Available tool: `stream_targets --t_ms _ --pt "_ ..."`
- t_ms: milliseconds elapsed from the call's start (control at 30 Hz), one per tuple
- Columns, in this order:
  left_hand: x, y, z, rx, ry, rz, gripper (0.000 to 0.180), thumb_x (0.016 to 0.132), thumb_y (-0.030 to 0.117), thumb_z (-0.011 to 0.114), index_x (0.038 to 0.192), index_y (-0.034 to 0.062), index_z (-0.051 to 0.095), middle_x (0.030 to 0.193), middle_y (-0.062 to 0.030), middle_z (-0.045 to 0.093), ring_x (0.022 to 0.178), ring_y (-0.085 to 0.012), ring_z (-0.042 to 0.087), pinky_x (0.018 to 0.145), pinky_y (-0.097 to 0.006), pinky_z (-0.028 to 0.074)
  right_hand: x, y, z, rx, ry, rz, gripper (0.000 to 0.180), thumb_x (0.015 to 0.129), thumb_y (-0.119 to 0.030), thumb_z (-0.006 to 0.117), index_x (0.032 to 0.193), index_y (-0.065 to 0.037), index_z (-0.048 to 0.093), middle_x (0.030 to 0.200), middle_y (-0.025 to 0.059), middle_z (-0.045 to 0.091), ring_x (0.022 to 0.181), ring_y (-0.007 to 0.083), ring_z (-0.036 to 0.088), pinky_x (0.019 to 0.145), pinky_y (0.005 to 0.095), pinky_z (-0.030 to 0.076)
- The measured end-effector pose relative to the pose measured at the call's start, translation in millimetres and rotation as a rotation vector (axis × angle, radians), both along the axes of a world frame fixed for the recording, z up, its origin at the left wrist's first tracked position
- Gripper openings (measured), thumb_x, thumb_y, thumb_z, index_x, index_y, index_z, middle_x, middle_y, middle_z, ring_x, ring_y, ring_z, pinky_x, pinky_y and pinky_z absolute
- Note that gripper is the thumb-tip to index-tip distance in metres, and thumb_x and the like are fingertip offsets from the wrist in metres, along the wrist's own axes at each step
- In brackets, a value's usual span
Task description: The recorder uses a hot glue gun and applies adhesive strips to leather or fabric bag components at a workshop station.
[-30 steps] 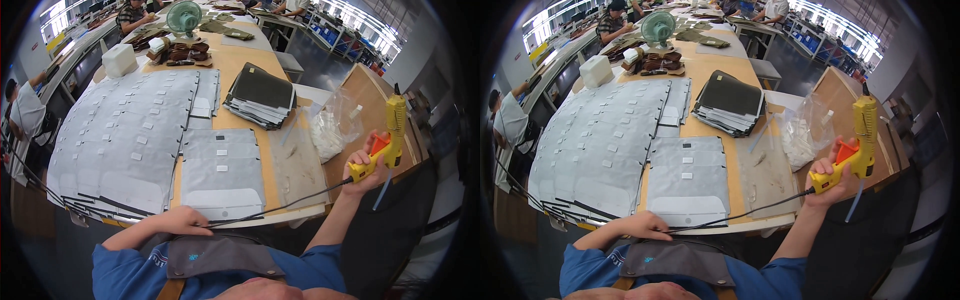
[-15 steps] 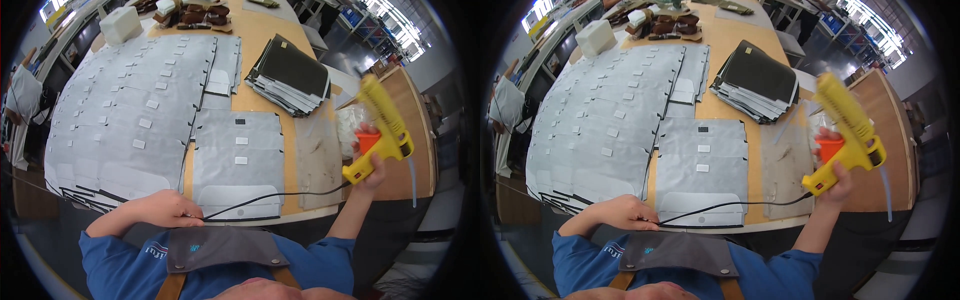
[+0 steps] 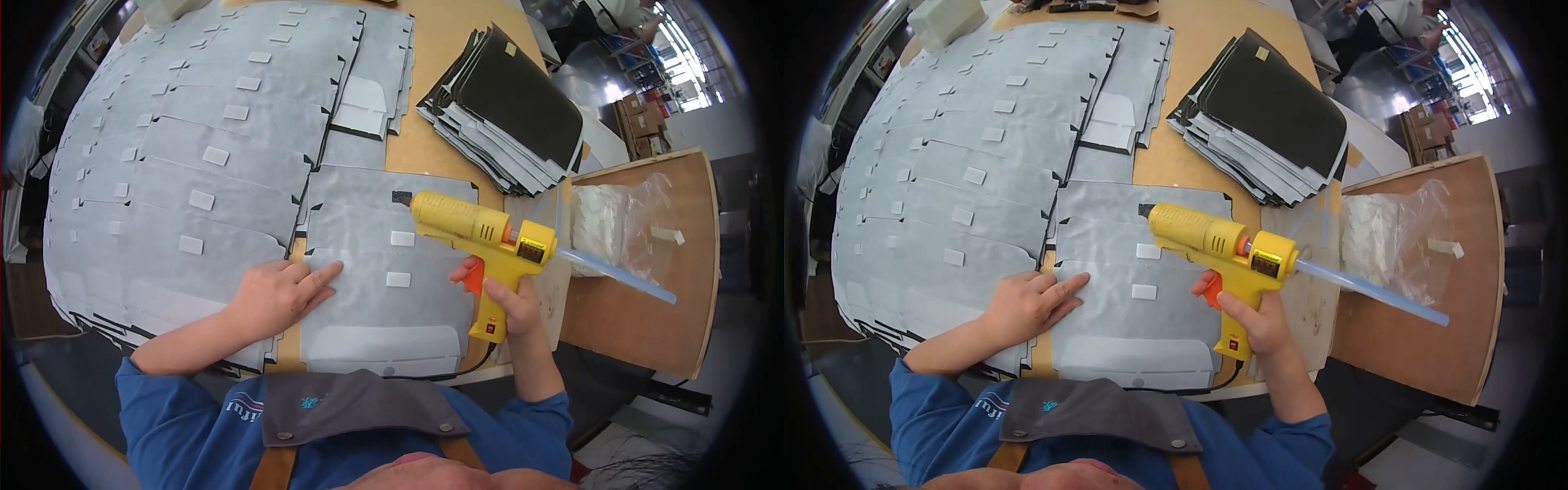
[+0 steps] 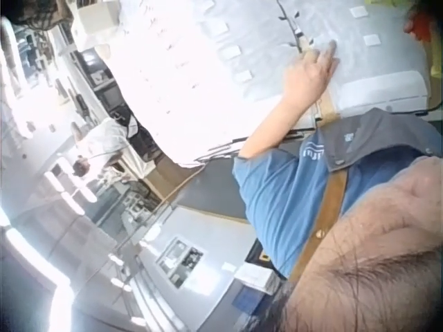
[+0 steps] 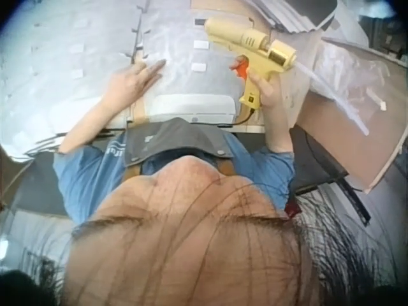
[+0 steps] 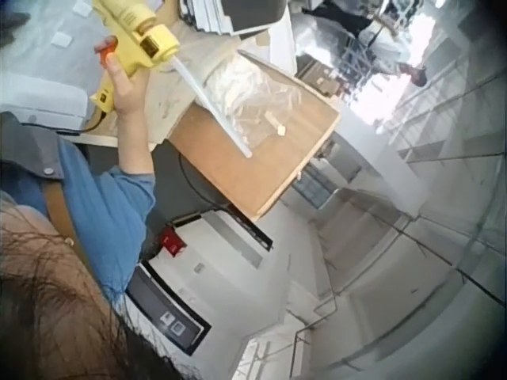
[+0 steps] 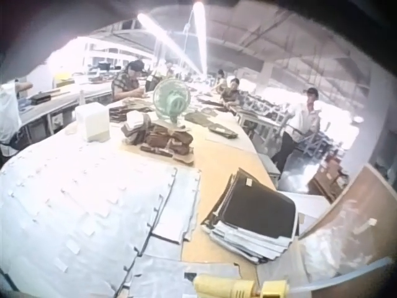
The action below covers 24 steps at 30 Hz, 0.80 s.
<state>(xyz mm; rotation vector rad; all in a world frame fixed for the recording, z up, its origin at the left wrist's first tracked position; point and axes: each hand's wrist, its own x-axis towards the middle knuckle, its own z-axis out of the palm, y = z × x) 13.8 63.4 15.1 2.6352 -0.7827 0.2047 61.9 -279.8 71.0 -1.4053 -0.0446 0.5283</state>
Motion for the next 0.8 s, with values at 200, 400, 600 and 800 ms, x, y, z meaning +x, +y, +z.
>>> stream_targets --t_ms 200,400,600,800 --pt "2.9 0.2 -4.1 0.032 -0.055 -0.023 0.044 0.084 0.027 0.074 0.125 0.0164 0.065 0.062 0.0022 0.044 0.053 -0.0133 0.052 0.045 -0.029 0.041 0.5 4.4 -7.6 -0.101 -0.009 -0.012 0.050 0.090 -0.010 0.062 0.136 0.001 0.044 0.115 0.0141 0.061 0.108 0.0237 0.062 0.095 0.0378 0.050" --pt "4.4 1.2 -5.1 0.020 -0.042 -0.022 0.047 0.082 0.025 0.075 0.126 0.0158 0.065 0.062 0.0029 0.043 0.052 -0.0126 0.050 0.044 -0.029 0.040 2.6 9.1 -6.7 -0.128 -0.014 -0.005 0.051 0.089 -0.008 0.061 0.136 0.001 0.044 0.115 0.0141 0.060 0.107 0.0228 0.062 0.094 0.0369 0.049" --pt "4.0 1.7 -6.0 0.009 -0.034 -0.023 0.048 0.081 0.024 0.075 0.128 0.0157 0.065 0.062 0.0032 0.042 0.051 -0.0113 0.049 0.044 -0.028 0.039 0.6 8.1 -11.5 -0.095 0.020 -0.018 0.052 0.089 -0.007 0.061 0.137 0.001 0.043 0.115 0.0151 0.061 0.107 0.0240 0.062 0.095 0.0379 0.049" --pt "4.6 1.5 -5.5 0.010 -0.024 -0.021 0.048 0.081 0.024 0.075 0.127 0.0160 0.065 0.062 0.0032 0.042 0.051 -0.0110 0.048 0.044 -0.028 0.039 -3.0 4.3 -14.2 -0.130 0.030 -0.061 0.051 0.088 -0.009 0.061 0.135 0.003 0.045 0.116 0.0176 0.061 0.106 0.0298 0.064 0.095 0.0432 0.050"
